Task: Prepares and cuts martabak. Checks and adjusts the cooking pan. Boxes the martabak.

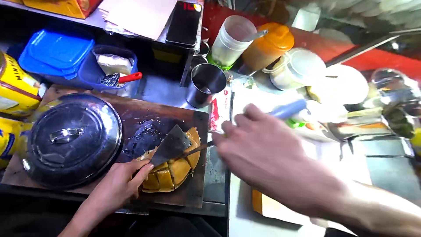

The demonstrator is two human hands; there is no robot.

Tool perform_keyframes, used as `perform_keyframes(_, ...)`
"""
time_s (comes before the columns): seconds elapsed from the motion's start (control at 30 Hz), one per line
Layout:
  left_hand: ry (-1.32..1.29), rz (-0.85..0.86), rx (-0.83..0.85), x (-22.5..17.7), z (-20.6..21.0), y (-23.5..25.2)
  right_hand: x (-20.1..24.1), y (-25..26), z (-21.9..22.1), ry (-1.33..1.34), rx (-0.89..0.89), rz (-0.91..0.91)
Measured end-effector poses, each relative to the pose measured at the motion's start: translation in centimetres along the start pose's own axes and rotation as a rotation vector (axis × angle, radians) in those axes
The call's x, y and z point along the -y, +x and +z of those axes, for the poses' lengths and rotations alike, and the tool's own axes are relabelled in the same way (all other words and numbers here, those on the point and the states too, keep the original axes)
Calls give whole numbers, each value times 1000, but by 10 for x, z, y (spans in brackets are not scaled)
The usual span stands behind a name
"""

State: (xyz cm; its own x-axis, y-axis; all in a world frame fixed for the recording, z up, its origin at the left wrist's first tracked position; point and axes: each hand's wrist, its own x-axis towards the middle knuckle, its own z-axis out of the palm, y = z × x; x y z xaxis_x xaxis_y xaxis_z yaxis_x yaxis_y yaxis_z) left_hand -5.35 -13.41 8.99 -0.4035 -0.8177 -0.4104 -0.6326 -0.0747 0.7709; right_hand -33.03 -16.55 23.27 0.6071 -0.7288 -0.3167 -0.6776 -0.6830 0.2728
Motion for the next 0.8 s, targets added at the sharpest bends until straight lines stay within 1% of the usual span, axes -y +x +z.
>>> perform_keyframes(0.07,-15,-12,-20,2,2,0,-8,5,11,16,19,-15)
perform_keyframes(0.17,-31,-29,-38,0,2,1,-35,-10,7,17,-20,74)
perform_keyframes(0.2,-38,-37,-45,1,4,0,-38,-7,15,34,-6,106)
perform_keyframes(0.27,-45,-67,-46,-2,5,-3,-36,6,41,63,64,109)
perform_keyframes(0.3,-48,-70,-49,-3,6,-4,-38,7,47,77,96,106)
perform_keyframes(0.37,-81,-21,-74,-1,7,-6,-52,-5,36,77,54,90)
perform_keyframes(0.43,-126,94,-111,4,11,-14,-65,-22,17,27,14,104)
perform_keyframes(0.5,-142,210,-120,3,16,-23,-71,-24,6,-18,9,130)
perform_keyframes(0.53,-120,227,-117,-1,20,-28,-70,-21,4,-21,20,141)
perform_keyframes(0.63,-12,137,-93,-9,34,-36,-63,-4,16,65,42,159)
perform_keyframes(0.7,16,86,-86,-9,42,-38,-55,10,29,108,139,131)
perform_keyframes(0.77,24,71,-89,-11,45,-40,-66,10,30,136,199,97)
perform_keyframes(0.8,25,68,-96,-12,45,-40,-73,5,27,124,185,114)
